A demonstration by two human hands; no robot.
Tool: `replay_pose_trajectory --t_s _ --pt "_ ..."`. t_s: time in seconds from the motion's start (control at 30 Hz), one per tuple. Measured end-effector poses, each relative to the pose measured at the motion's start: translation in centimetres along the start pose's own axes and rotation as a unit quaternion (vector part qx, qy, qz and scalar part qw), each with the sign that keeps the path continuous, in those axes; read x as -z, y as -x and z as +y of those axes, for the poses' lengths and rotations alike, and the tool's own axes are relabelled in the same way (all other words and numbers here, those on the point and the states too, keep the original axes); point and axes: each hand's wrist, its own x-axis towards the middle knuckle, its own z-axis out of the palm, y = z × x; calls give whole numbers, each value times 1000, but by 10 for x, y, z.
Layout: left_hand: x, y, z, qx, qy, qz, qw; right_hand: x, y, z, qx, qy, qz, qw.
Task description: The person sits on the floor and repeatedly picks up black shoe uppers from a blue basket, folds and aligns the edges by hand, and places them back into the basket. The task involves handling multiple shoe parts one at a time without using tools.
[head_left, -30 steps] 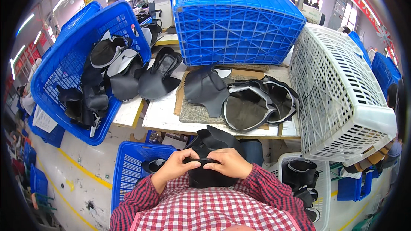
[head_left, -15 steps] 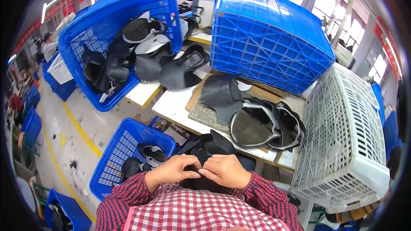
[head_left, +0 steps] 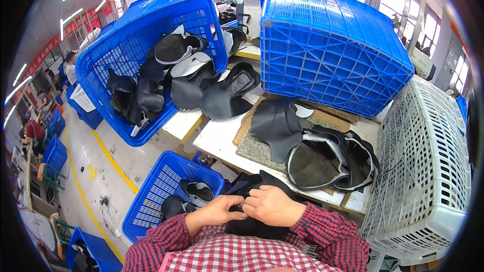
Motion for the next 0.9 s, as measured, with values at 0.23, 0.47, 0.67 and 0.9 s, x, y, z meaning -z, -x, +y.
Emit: replay_pose_trajectory --t_s 0.23,0.47,0.67,0.9 --pt "4 0 -11 -5 53 61 997 -12 -2 2 -145 -93 0 985" --pt "9 5 -36 -23 141 96 985 -87 26 -24 -443 -561 84 695" --pt "14 7 -52 21 116 72 990 -123 22 -43 -493 -395 166 757" --pt "6 1 -84 -24 120 198 973 -111 1 -44 -515 -205 86 828"
